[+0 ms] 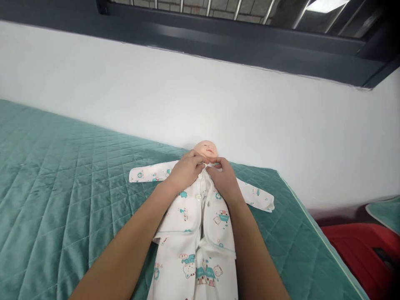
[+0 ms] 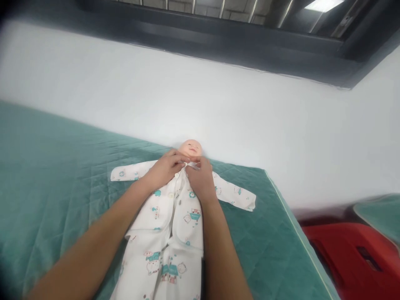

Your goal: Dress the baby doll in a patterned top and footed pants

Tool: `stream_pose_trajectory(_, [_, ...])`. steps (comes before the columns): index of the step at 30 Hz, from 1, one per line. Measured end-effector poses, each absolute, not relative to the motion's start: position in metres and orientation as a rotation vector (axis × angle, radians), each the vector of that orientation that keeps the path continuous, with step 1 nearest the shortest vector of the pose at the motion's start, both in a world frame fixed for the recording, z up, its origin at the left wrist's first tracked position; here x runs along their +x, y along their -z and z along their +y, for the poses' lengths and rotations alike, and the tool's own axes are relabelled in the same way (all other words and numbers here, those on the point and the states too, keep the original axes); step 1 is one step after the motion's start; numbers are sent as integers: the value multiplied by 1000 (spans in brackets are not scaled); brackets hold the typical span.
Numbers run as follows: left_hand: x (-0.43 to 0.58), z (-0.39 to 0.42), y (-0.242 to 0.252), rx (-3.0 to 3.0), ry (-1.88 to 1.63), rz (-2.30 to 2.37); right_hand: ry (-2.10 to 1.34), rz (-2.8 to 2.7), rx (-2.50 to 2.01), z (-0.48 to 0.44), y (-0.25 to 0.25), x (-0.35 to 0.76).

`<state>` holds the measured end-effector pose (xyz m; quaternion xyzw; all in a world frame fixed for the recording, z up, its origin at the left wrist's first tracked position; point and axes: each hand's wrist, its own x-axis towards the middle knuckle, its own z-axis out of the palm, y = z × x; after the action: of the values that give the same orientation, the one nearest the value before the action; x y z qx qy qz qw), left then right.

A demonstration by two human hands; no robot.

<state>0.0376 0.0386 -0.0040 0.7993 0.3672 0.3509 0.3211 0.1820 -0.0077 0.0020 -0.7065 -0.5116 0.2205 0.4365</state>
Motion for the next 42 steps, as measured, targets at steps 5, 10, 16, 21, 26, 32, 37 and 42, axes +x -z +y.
stream_pose_trajectory(5, [38, 41, 5, 2053, -990, 901, -606, -1268, -1753, -6, -4, 181])
stream_pose_trajectory(10, [37, 42, 8, 2047, -1030, 863, -610, -1278, -1804, -3, -2, 181])
stream_pose_trajectory(16, [35, 42, 15, 2108, -1152, 923, -553, -1277, -1646, -5, 2, 185])
stream_pose_trajectory(21, [28, 14, 15, 2065, -1407, 1096, -310, -1165, -1529, -40, -1, 174])
stream_pose_trajectory(26, [19, -20, 17, 1929, -1351, 979, -299, -1301, -1625, -79, 4, 149])
stream_pose_trajectory(32, [10, -26, 15, 1799, -1175, 957, -425, -1272, -1615, -84, 8, 151])
stream_pose_trajectory(37, [14, -23, 0, 1650, -1062, 972, -633, -1131, -1487, -80, 9, 159])
stream_pose_trajectory(42, [16, -23, -7, 1675, -1030, 947, -751, -1028, -1348, -78, 10, 161])
